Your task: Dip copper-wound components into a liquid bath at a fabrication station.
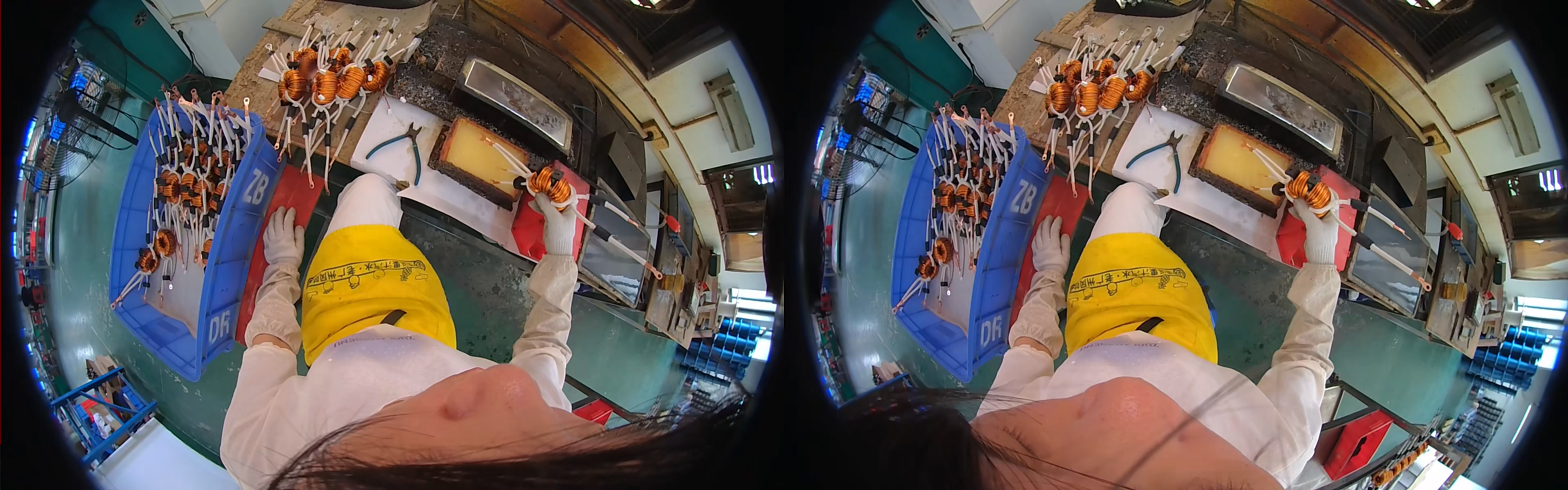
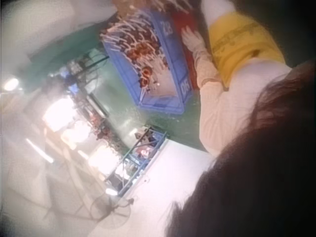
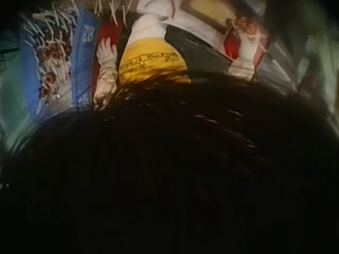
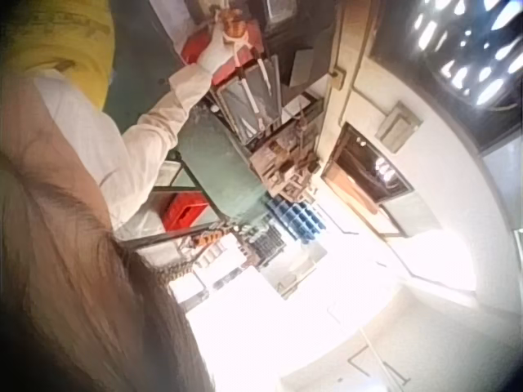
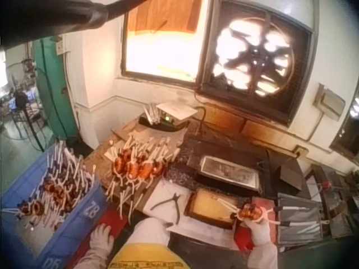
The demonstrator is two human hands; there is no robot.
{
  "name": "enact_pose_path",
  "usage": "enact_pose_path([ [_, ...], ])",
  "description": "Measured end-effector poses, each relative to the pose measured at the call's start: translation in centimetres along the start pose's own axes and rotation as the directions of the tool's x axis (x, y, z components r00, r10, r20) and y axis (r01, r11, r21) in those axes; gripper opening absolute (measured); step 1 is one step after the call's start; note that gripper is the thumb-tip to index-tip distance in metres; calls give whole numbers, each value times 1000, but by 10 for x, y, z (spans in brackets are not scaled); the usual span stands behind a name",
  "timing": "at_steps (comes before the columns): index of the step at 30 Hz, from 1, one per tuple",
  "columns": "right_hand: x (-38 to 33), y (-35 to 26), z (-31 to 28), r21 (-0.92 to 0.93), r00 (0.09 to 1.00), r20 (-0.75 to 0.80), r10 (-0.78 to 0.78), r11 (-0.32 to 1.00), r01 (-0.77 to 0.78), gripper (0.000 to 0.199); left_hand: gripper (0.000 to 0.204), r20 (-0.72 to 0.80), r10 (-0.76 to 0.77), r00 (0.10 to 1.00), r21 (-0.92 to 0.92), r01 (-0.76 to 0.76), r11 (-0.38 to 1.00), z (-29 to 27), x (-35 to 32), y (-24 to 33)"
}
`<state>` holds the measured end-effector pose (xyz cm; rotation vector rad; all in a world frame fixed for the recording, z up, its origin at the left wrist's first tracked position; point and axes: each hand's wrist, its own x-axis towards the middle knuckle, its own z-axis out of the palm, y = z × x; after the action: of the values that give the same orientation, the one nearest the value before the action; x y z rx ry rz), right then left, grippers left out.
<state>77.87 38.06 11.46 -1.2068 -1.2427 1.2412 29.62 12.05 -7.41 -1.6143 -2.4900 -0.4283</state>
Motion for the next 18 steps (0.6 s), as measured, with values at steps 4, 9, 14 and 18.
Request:
enact_pose_path([
  [4, -4, -11, -4, 4, 1000, -11, -10, 1000, 10, 45, 47, 2, -1, 1000, 3, 1, 1000, 1, 1, -1],
  [9, 11, -12, -14, 167, 998, -61, -15, 986, 25, 32, 47, -4, 0, 1000, -3, 0, 1000, 1, 2, -1],
  [14, 39, -13, 1, 415, 969, -242, 51, 908, 56, 24, 47, -12, -4, 1000, -3, 4, 1000, -1, 2, 0],
  [18, 58, 0, 2, 357, 932, -362, -6, 923, 145, 24, 47, -3, 3, 1000, -11, -3, 1000, -3, 1, 0],
])
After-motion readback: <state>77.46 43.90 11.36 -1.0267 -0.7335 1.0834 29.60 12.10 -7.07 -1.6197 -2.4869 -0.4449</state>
